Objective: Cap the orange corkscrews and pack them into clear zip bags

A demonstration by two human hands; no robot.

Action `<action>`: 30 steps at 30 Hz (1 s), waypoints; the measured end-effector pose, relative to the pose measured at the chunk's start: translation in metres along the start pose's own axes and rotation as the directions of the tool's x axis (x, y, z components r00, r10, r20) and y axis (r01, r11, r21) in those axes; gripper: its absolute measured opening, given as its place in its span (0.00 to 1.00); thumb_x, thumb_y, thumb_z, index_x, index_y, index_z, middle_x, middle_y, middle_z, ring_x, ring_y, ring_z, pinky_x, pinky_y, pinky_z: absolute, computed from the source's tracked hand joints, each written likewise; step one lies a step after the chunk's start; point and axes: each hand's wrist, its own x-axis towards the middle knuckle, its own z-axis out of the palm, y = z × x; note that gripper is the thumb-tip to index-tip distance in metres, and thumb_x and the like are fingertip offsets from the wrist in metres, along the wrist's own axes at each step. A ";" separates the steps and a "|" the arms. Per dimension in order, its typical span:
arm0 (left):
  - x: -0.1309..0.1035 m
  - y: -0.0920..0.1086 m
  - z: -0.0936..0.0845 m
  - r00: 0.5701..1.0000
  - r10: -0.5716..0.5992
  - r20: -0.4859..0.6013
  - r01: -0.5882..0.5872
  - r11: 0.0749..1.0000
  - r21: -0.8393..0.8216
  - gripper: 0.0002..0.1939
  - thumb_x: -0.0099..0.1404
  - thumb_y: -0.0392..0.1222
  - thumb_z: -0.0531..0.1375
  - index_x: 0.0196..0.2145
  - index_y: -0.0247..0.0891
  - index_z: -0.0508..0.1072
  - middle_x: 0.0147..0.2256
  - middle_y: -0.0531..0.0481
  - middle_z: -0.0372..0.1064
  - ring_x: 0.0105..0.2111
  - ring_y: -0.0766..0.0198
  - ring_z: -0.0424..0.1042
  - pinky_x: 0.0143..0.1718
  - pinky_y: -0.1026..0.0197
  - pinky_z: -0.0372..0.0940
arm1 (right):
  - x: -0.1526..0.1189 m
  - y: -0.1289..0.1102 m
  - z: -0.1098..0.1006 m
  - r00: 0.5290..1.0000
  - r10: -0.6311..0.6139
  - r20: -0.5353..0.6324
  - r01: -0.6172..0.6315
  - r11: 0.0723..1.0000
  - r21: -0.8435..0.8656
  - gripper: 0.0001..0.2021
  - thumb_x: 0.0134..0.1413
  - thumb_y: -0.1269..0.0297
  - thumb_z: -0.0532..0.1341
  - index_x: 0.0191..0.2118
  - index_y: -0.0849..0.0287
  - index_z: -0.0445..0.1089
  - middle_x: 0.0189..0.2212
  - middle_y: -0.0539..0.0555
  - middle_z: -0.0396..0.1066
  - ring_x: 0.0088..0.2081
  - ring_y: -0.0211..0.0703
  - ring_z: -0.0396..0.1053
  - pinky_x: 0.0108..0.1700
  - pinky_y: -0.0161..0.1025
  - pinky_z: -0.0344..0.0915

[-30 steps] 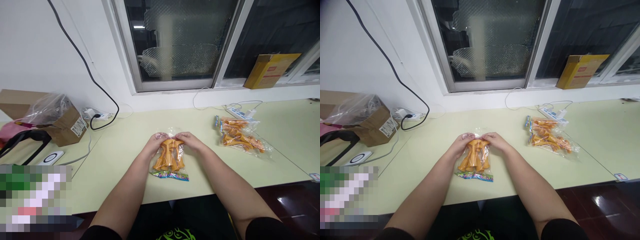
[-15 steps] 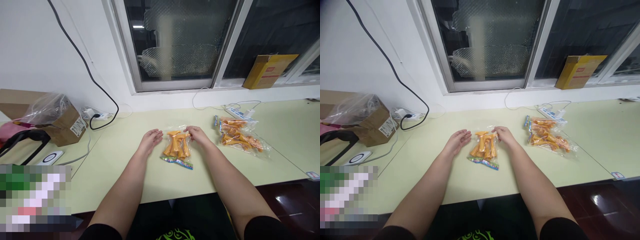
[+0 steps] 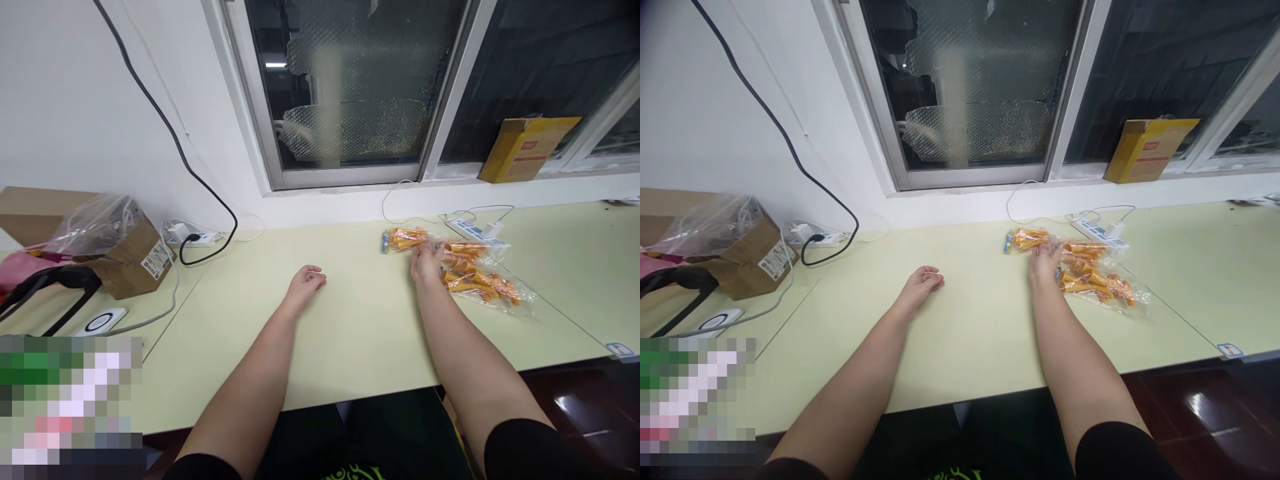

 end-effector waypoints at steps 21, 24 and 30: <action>-0.099 -0.017 -0.016 0.943 0.075 0.324 -0.331 0.318 0.888 0.29 0.78 0.52 0.45 0.73 0.47 0.60 0.76 0.46 0.44 0.76 0.53 0.43 0.75 0.41 0.39 | -0.122 0.004 -0.067 0.464 0.176 0.868 0.851 0.184 -0.492 0.24 0.70 0.61 0.53 0.66 0.58 0.69 0.71 0.61 0.61 0.73 0.56 0.56 0.75 0.58 0.48; -0.144 -0.029 -0.053 0.953 0.115 0.279 -0.301 0.278 0.912 0.29 0.78 0.56 0.45 0.73 0.54 0.59 0.75 0.51 0.44 0.75 0.52 0.45 0.75 0.39 0.42 | -0.137 -0.016 -0.124 0.464 0.215 0.859 0.870 0.071 -0.488 0.26 0.73 0.53 0.50 0.71 0.52 0.63 0.74 0.56 0.55 0.75 0.55 0.52 0.75 0.60 0.48; -0.241 -0.029 -0.133 0.952 0.226 0.204 -0.287 0.443 0.849 0.26 0.67 0.55 0.61 0.63 0.66 0.72 0.66 0.54 0.66 0.66 0.47 0.67 0.67 0.39 0.62 | -0.146 -0.061 -0.217 0.578 0.170 0.798 0.782 0.164 -0.601 0.27 0.66 0.45 0.56 0.67 0.43 0.67 0.71 0.55 0.62 0.71 0.61 0.59 0.72 0.68 0.55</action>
